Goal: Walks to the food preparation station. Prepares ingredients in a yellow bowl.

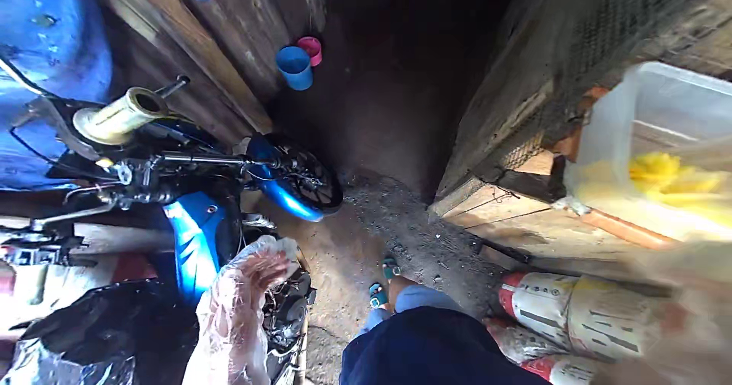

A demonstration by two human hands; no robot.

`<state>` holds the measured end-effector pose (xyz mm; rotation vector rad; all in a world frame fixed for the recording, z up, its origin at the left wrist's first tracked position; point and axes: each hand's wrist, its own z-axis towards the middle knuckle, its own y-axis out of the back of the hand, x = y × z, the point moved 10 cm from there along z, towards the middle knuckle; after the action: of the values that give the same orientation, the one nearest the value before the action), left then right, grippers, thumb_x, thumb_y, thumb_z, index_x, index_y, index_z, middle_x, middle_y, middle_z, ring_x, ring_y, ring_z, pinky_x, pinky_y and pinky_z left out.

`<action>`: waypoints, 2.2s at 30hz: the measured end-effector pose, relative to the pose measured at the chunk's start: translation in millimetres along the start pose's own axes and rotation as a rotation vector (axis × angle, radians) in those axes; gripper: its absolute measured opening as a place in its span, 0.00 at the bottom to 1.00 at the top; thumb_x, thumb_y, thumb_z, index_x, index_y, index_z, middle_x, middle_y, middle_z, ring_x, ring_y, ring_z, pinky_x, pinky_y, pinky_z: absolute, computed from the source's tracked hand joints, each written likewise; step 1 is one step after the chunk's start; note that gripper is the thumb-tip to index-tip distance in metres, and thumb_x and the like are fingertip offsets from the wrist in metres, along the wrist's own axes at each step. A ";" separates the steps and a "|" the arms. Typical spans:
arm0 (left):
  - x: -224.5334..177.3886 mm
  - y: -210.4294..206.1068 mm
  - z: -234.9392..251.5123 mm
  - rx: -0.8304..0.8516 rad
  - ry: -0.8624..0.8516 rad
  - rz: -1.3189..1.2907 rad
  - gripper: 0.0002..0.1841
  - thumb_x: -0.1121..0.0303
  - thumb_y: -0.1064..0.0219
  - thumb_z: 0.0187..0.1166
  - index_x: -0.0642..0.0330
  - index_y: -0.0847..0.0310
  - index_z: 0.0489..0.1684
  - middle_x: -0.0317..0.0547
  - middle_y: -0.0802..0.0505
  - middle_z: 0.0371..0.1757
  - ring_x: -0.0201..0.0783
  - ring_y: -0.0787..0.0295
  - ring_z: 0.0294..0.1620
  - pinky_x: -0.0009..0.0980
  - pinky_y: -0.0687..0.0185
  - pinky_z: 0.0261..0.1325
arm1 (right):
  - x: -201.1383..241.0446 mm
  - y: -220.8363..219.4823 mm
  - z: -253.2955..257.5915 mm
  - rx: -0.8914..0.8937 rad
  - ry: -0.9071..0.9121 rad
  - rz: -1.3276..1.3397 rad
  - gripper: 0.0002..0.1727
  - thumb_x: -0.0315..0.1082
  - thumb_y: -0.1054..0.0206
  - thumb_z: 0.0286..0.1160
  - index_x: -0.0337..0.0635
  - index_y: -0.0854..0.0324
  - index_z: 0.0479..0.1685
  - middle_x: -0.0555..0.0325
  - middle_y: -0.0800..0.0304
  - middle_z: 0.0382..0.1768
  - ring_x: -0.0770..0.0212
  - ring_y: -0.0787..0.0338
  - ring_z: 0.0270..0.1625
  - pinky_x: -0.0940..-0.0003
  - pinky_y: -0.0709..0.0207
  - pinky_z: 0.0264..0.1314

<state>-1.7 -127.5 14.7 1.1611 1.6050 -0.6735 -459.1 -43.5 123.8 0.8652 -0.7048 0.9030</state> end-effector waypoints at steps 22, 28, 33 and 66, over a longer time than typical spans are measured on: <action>13.0 -155.4 276.9 0.247 -0.100 -0.179 0.33 0.63 0.55 0.88 0.58 0.56 0.94 0.45 0.41 0.93 0.36 0.38 0.89 0.35 0.33 0.84 | -258.4 -65.6 340.0 -0.332 0.226 0.911 0.24 0.44 0.64 0.96 0.41 0.25 0.67 0.54 0.13 0.58 0.53 0.13 0.65 0.55 0.17 0.68; 24.6 -222.5 437.0 0.288 -0.078 -0.239 0.33 0.56 0.51 0.90 0.59 0.51 0.93 0.37 0.36 0.92 0.29 0.37 0.87 0.33 0.34 0.83 | -322.7 -158.2 457.2 -0.461 -0.102 0.865 0.31 0.52 0.68 0.95 0.51 0.17 0.41 0.62 0.09 0.37 0.63 0.07 0.43 0.66 0.11 0.50; -15.9 -340.4 657.5 0.259 0.011 -0.179 0.32 0.62 0.56 0.88 0.56 0.58 0.93 0.40 0.37 0.90 0.29 0.29 0.79 0.33 0.25 0.74 | -499.7 -257.5 639.9 -0.625 -0.477 0.550 0.17 0.41 0.61 0.96 0.51 0.25 0.49 0.71 0.11 0.35 0.73 0.10 0.37 0.75 0.13 0.46; -501.9 -1153.6 1017.7 0.659 0.141 -0.249 0.30 0.57 0.69 0.90 0.53 0.41 0.89 0.41 0.20 0.80 0.41 0.20 0.76 0.46 0.21 0.71 | -885.4 -21.3 1252.4 -0.662 -0.947 0.288 0.19 0.31 0.50 0.93 0.32 0.29 0.75 0.56 0.13 0.40 0.71 0.11 0.39 0.77 0.15 0.47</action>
<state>-636.4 -1616.0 5.4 1.5082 1.7146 -1.3800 -1036.6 -1458.5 -6.7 0.5541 -1.8631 0.3966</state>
